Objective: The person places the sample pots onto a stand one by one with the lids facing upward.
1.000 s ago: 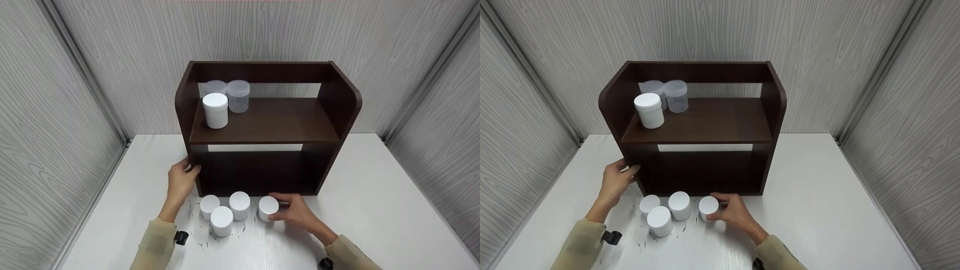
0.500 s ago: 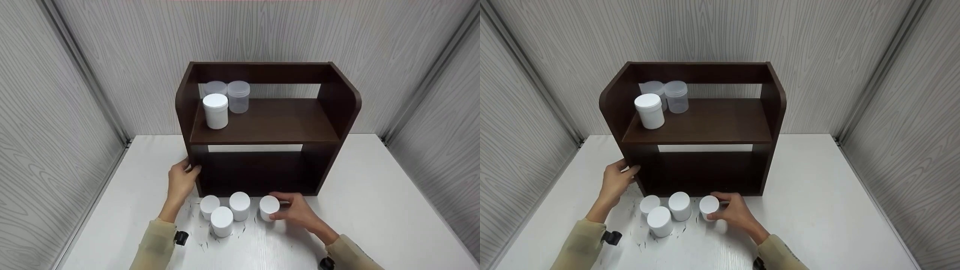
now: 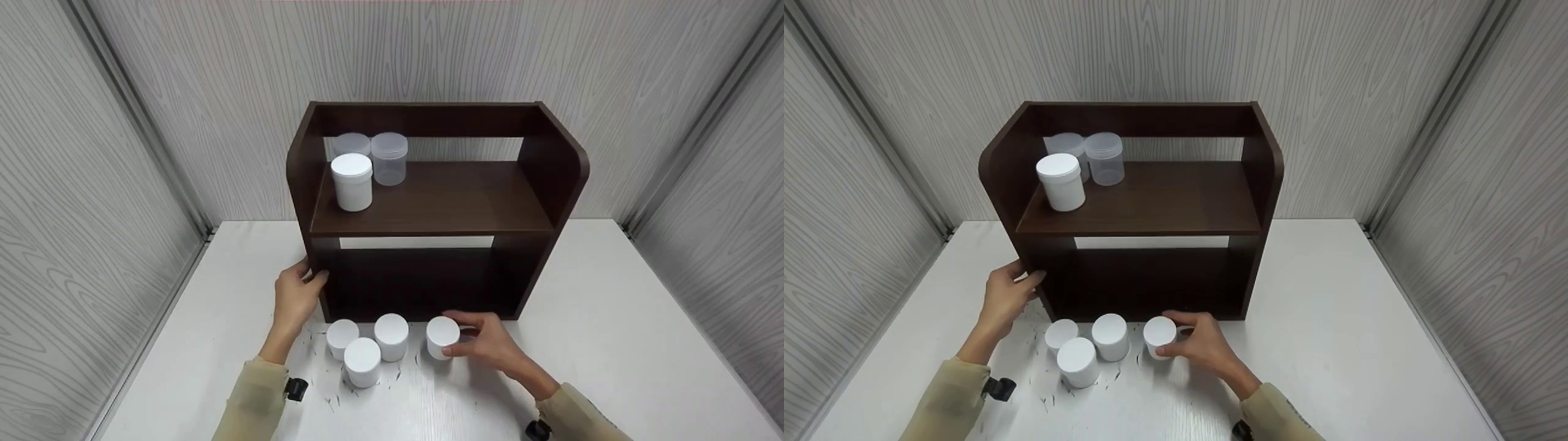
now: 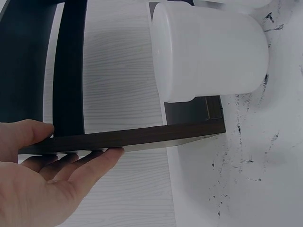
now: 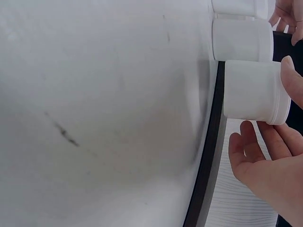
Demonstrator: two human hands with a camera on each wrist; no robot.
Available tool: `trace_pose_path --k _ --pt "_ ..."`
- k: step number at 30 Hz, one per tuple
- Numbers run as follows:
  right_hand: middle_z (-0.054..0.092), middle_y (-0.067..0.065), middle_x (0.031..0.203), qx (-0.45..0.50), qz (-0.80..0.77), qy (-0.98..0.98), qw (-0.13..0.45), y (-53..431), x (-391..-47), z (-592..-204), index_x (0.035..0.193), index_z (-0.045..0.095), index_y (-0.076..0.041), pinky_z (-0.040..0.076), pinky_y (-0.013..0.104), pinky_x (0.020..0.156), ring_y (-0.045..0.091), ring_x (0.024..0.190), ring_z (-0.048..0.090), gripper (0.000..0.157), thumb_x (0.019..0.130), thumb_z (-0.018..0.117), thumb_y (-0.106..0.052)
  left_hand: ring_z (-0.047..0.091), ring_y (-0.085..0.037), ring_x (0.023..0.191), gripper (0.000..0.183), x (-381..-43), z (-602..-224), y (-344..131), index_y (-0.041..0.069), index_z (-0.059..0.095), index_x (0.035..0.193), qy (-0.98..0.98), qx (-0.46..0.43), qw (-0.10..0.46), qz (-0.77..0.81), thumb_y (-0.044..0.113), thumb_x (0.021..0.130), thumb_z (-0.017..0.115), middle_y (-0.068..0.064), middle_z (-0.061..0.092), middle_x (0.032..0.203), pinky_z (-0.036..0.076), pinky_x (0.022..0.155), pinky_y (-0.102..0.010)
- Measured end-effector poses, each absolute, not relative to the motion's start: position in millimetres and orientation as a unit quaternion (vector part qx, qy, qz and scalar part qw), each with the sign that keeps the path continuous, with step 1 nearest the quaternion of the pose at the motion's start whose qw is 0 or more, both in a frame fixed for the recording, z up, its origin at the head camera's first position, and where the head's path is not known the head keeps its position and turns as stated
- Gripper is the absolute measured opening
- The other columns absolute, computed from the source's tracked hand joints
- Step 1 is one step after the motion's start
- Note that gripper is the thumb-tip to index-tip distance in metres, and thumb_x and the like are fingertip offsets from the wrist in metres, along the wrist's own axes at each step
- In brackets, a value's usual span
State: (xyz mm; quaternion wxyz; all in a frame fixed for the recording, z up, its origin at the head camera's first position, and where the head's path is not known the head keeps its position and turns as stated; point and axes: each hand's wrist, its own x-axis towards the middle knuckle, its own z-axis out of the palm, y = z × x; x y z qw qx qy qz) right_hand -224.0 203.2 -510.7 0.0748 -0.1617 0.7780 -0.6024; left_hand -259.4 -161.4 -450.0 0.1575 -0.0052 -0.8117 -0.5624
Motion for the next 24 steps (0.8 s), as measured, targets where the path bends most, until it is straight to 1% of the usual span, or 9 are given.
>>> trace_pose_path --k 3,5,10,13,18,20,22,24 --pt "0.066 0.025 0.136 -0.163 -0.599 0.781 0.069 204.1 -223.0 -508.1 0.137 0.064 0.011 0.055 0.051 0.105 0.042 0.12 0.065 0.07 0.075 0.093 -0.002 0.062 -0.048 0.126 0.051 -260.1 -450.1 -161.4 -0.018 0.053 0.141 -0.812 -0.003 0.158 -0.561 0.009 0.1 0.066 -0.034 0.058 0.141 0.058 0.098 -0.047" --pt "0.066 0.025 0.135 -0.165 -0.597 0.782 0.067 204.6 -221.9 -506.0 0.136 0.064 0.011 0.056 0.05 0.103 0.041 0.119 0.066 0.069 0.075 0.093 -0.002 0.062 -0.048 0.126 0.05 -260.7 -450.2 -161.5 -0.018 0.053 0.141 -0.812 -0.003 0.159 -0.562 0.008 0.1 0.066 -0.034 0.058 0.141 0.058 0.098 -0.046" --pt "0.068 0.025 0.133 -0.17 -0.594 0.784 0.065 205.8 -220.0 -500.2 0.136 0.064 0.012 0.059 0.042 0.099 0.038 0.114 0.068 0.069 0.075 0.093 -0.002 0.062 -0.049 0.125 0.049 -260.2 -450.3 -162.0 -0.018 0.054 0.141 -0.811 0.0 0.159 -0.563 0.007 0.101 0.066 -0.034 0.057 0.142 0.058 0.097 -0.046" --pt "0.068 0.025 0.133 -0.174 -0.593 0.783 0.063 206.3 -218.7 -495.4 0.136 0.063 0.013 0.059 0.04 0.098 0.039 0.113 0.068 0.069 0.076 0.093 -0.002 0.062 -0.049 0.125 0.047 -260.5 -451.2 -162.0 -0.017 0.055 0.14 -0.81 0.002 0.161 -0.564 0.007 0.1 0.066 -0.034 0.058 0.141 0.058 0.097 -0.046" --pt "0.069 0.023 0.132 -0.178 -0.589 0.786 0.057 206.7 -216.4 -486.7 0.136 0.064 0.012 0.059 0.044 0.099 0.041 0.114 0.067 0.069 0.075 0.094 -0.002 0.062 -0.049 0.125 0.045 -260.7 -451.2 -161.7 -0.016 0.058 0.139 -0.811 0.001 0.162 -0.562 0.007 0.1 0.066 -0.034 0.059 0.14 0.058 0.097 -0.046" --pt "0.069 0.022 0.131 -0.178 -0.59 0.786 0.057 207.1 -216.0 -483.8 0.135 0.064 0.012 0.059 0.042 0.099 0.042 0.114 0.067 0.069 0.075 0.094 -0.002 0.062 -0.049 0.125 0.046 -260.4 -450.8 -161.9 -0.016 0.057 0.139 -0.812 -0.003 0.162 -0.56 0.007 0.101 0.066 -0.034 0.058 0.141 0.058 0.098 -0.046" --pt "0.069 0.023 0.131 -0.178 -0.591 0.785 0.056 207.3 -215.2 -480.6 0.135 0.064 0.012 0.06 0.037 0.097 0.041 0.114 0.068 0.069 0.074 0.094 -0.001 0.062 -0.049 0.125 0.047 -260.3 -450.9 -162.4 -0.016 0.056 0.14 -0.814 -0.007 0.164 -0.557 0.007 0.101 0.065 -0.035 0.058 0.141 0.058 0.098 -0.047" --pt "0.069 0.024 0.131 -0.179 -0.588 0.787 0.054 207.4 -214.9 -477.5 0.135 0.064 0.013 0.06 0.037 0.096 0.042 0.113 0.068 0.069 0.074 0.094 -0.001 0.062 -0.049 0.125 0.048 -260.2 -450.9 -162.3 -0.017 0.054 0.141 -0.816 -0.01 0.165 -0.554 0.008 0.101 0.065 -0.035 0.058 0.141 0.058 0.098 -0.047"
